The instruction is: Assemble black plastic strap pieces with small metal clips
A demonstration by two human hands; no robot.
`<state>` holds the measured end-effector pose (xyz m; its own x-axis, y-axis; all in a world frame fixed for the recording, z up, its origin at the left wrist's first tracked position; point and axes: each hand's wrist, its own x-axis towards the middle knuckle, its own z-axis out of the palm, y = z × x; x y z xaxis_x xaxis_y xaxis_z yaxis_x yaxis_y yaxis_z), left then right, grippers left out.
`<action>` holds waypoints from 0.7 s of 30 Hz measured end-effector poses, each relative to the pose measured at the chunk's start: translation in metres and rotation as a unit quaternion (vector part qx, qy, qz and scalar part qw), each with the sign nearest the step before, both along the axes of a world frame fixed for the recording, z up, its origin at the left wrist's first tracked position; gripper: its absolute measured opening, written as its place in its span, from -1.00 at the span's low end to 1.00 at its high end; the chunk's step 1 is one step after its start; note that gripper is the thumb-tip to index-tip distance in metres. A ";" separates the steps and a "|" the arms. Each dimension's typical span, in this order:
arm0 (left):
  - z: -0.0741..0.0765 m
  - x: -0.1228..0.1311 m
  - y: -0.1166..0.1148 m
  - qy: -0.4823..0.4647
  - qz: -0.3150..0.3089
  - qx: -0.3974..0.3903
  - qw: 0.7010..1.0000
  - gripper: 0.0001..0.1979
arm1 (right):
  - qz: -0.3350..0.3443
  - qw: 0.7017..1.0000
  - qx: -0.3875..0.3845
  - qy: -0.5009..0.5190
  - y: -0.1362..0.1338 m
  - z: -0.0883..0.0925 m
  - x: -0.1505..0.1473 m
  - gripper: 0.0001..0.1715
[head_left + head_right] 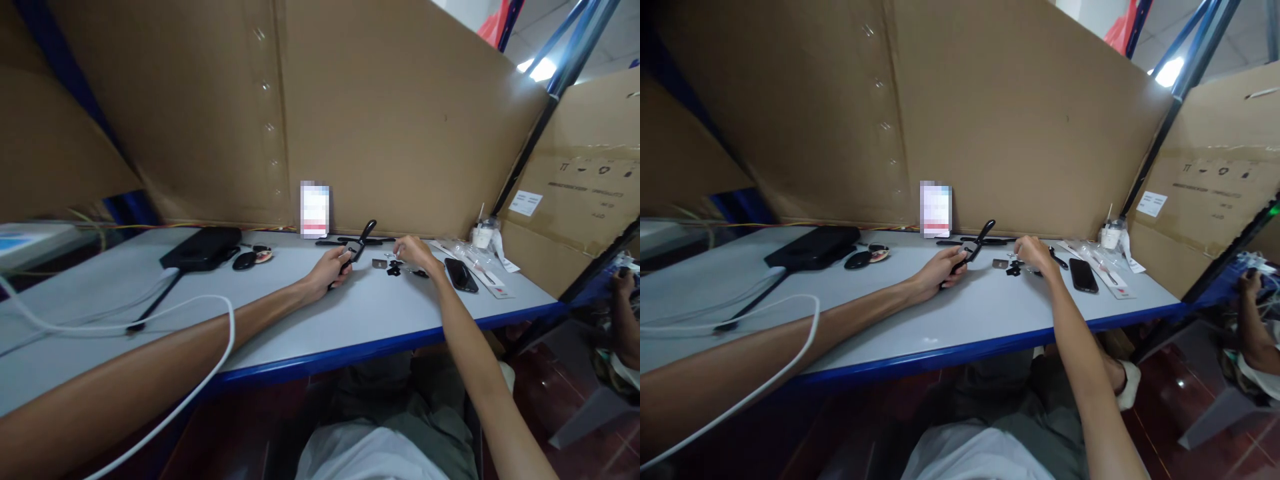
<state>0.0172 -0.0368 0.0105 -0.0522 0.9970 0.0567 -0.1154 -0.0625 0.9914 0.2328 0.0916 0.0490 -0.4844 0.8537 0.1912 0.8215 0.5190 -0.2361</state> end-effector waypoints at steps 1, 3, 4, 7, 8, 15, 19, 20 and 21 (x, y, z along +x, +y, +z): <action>0.000 0.000 0.000 -0.001 -0.003 0.000 1.000 -0.78 | 0.042 0.998 -0.041 -0.009 -0.001 0.004 0.004 -0.68; -0.001 0.000 0.001 -0.004 -0.008 -0.001 1.000 -0.79 | 0.103 0.989 -0.107 -0.024 -0.004 0.008 0.008 -0.65; -0.001 0.000 0.001 -0.006 -0.009 -0.001 1.000 -0.79 | 0.113 0.985 -0.123 -0.032 -0.005 0.009 0.008 -0.65; 0.000 0.000 0.001 -0.005 -0.009 -0.004 1.000 -0.79 | 0.097 0.985 -0.131 -0.050 -0.005 0.006 0.004 -0.73; 0.000 0.000 0.001 -0.003 -0.010 -0.005 1.000 -0.79 | 0.088 0.986 -0.135 -0.054 -0.004 0.004 0.003 -0.77; 0.004 0.003 -0.004 0.037 -0.022 -0.006 0.999 -0.83 | 0.067 0.984 -0.150 0.065 -0.006 0.009 0.006 -0.77; 0.003 0.005 -0.002 0.056 -0.020 -0.009 0.998 -0.83 | 0.105 0.934 -0.185 0.286 -0.027 0.020 -0.008 -0.69; 0.002 0.006 -0.001 0.059 -0.017 -0.006 0.998 -0.83 | 0.113 0.914 -0.207 0.331 -0.033 0.021 -0.015 -0.67; 0.002 0.006 0.000 0.061 -0.015 -0.003 0.998 -0.83 | 0.117 0.894 -0.233 0.365 -0.039 0.020 -0.023 -0.66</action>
<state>0.0234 -0.0367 0.0121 -0.0155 0.9983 0.0557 0.0038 -0.0556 0.9984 0.2102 0.0522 0.0695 -0.5510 0.8149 0.1797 0.2414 0.3618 -0.9005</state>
